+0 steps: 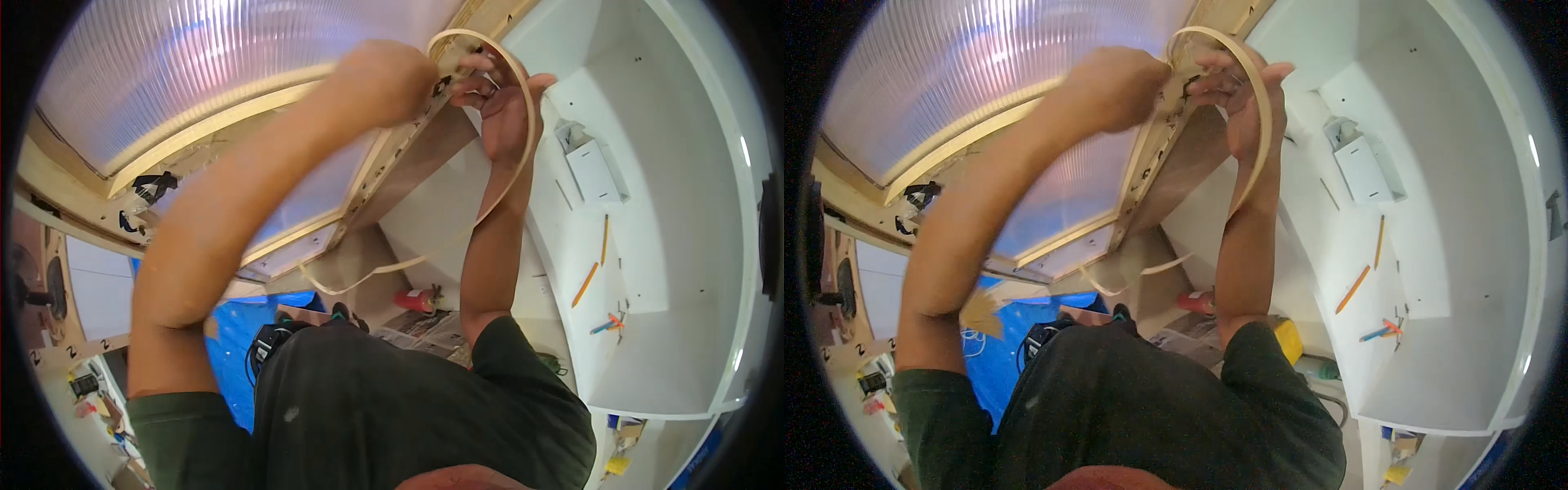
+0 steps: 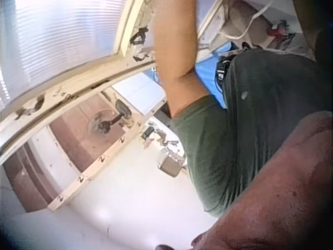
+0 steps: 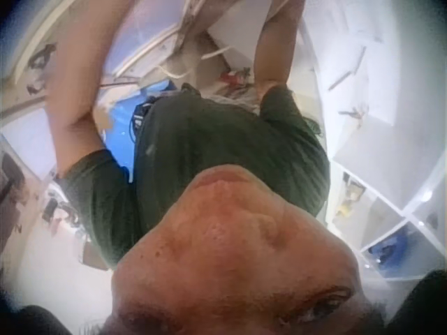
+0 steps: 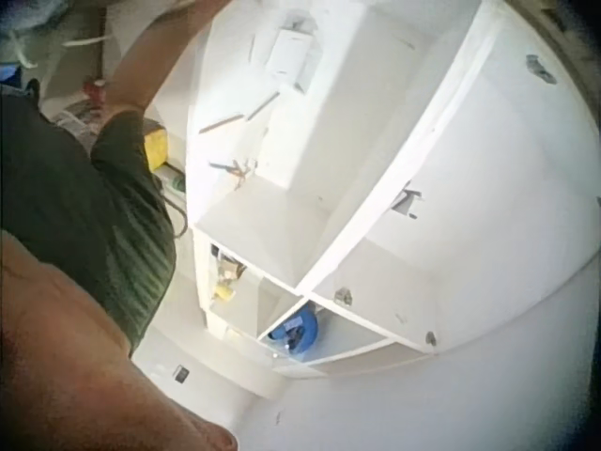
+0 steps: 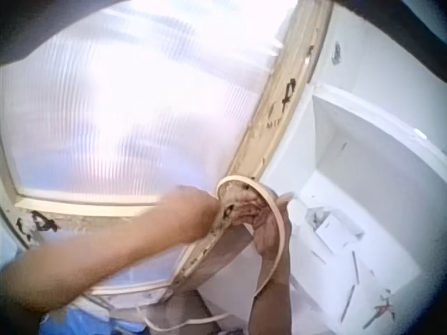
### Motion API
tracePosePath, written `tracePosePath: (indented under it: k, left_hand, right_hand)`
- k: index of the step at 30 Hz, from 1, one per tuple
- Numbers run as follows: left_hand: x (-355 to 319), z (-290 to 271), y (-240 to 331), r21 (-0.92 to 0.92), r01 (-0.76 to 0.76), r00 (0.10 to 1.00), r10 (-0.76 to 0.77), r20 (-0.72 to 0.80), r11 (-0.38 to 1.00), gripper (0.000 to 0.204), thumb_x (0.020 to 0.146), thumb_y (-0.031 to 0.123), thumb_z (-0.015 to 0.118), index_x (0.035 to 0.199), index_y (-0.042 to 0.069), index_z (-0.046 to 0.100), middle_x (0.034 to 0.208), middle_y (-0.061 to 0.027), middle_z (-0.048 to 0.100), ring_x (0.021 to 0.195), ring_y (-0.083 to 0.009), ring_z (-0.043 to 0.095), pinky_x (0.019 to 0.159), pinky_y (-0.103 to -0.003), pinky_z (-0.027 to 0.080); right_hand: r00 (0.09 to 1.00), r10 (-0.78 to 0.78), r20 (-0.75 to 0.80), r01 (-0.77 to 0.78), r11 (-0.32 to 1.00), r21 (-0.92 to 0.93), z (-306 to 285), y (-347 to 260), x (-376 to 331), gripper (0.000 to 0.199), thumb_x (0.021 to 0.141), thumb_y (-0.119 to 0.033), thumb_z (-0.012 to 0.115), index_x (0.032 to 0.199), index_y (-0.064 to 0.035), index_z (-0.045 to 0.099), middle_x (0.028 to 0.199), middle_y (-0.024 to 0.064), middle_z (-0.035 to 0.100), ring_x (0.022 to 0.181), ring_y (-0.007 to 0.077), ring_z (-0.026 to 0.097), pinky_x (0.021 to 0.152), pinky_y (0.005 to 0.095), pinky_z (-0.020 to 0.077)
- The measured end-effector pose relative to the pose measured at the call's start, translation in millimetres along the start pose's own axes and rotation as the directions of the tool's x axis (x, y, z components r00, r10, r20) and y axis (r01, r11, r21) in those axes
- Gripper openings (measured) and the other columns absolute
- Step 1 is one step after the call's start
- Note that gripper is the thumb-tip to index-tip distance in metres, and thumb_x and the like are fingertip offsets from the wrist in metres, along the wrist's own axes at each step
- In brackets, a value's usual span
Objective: The person applies a strip of adhesive edging tape along the wooden frame of a corrugated plastic panel, smoothing it down by hand and pressing it against the edge.
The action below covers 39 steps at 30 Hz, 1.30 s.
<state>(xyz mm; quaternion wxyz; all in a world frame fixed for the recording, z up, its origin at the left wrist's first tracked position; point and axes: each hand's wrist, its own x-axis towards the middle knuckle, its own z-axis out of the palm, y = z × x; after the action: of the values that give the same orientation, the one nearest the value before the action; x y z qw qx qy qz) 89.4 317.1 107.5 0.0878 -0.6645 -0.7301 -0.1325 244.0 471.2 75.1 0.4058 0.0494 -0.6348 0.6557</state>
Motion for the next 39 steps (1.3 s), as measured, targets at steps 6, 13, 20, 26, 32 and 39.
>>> tracePosePath:
  k: [6, 13, 20, 26, 32, 39]
  left_hand:
    - [1.5, -34.2, 1.3, 0.065, 0.075, 0.967, -0.089, 0.238, 0.995, 0.046, 0.095, 0.009, 0.062, 0.138, 0.018, 0.074, 0.117, -0.0161, 0.079, 0.108, -0.0390, 0.077, 0.091, -0.051, 0.061]
    - [0.0, -38.2, 5.4, 0.174, 0.080, 0.952, -0.127, 0.277, 0.981, 0.067, 0.096, 0.014, 0.071, 0.160, 0.026, 0.058, 0.105, -0.0185, 0.080, 0.096, -0.0379, 0.078, 0.086, -0.050, 0.061]
    - [5.7, -8.8, 16.2, 0.114, 0.084, 0.990, -0.096, 0.104, 0.990, 0.032, 0.098, 0.019, 0.070, 0.127, 0.009, 0.075, 0.101, -0.0191, 0.080, 0.095, -0.0388, 0.078, 0.082, -0.052, 0.062]
    - [-6.2, 31.2, 28.3, -0.117, 0.130, 0.923, -0.163, -0.348, 0.985, 0.017, 0.091, 0.012, 0.066, 0.084, 0.002, 0.077, 0.086, -0.0217, 0.078, 0.080, -0.0397, 0.079, 0.072, -0.051, 0.062]
    - [-6.8, 55.2, 38.2, -0.366, 0.274, 0.869, -0.392, -0.302, 0.890, 0.032, 0.097, 0.016, 0.066, 0.122, -0.004, 0.069, 0.090, -0.0245, 0.078, 0.080, -0.0399, 0.079, 0.073, -0.050, 0.063]
    - [-21.2, 61.4, 35.5, -0.743, 0.262, 0.919, -0.395, -0.002, 0.616, 0.077, 0.106, 0.026, 0.062, 0.170, 0.002, 0.027, 0.107, -0.0342, 0.075, 0.105, -0.0496, 0.075, 0.094, -0.059, 0.057]
  right_hand:
    - [0.992, -0.114, 0.053, 0.107, 0.987, 0.122, 23.7, 0.8, 31.1, 0.050, 0.106, -0.006, 0.061, 0.154, 0.0036, 0.052, 0.144, 0.0277, 0.067, 0.126, 0.0314, 0.071, 0.105, 0.0411, 0.0597]
    - [0.972, -0.156, 0.175, 0.205, 0.928, -0.311, 1.9, -4.7, 52.5, 0.034, 0.106, -0.006, 0.067, 0.138, 0.0032, 0.065, 0.120, 0.0185, 0.077, 0.100, 0.0245, 0.076, 0.090, 0.0307, 0.0606]
    - [0.989, -0.147, -0.024, 0.144, 0.984, -0.101, 7.5, -6.9, 59.5, 0.026, 0.107, 0.000, 0.064, 0.132, 0.0065, 0.066, 0.116, 0.0186, 0.077, 0.101, 0.0277, 0.079, 0.080, 0.0334, 0.0649]
    - [0.932, 0.307, 0.193, -0.331, 0.937, 0.108, 2.1, -74.1, 52.4, 0.049, 0.114, -0.035, 0.053, 0.144, 0.0028, 0.063, 0.124, 0.0234, 0.076, 0.091, 0.0282, 0.079, 0.062, 0.0313, 0.0622]
    - [0.975, 0.220, 0.040, -0.073, 0.480, -0.874, 51.9, -111.5, 81.4, 0.043, 0.092, -0.039, 0.086, 0.110, -0.0010, 0.081, 0.086, 0.0052, 0.077, 0.075, 0.0127, 0.067, 0.065, 0.0264, 0.0508]
    - [0.964, 0.147, 0.220, 0.244, -0.165, -0.956, 80.0, -113.4, 102.9, 0.027, 0.084, -0.034, 0.086, 0.099, -0.0129, 0.082, 0.096, 0.0049, 0.081, 0.088, 0.0218, 0.077, 0.080, 0.0372, 0.0566]
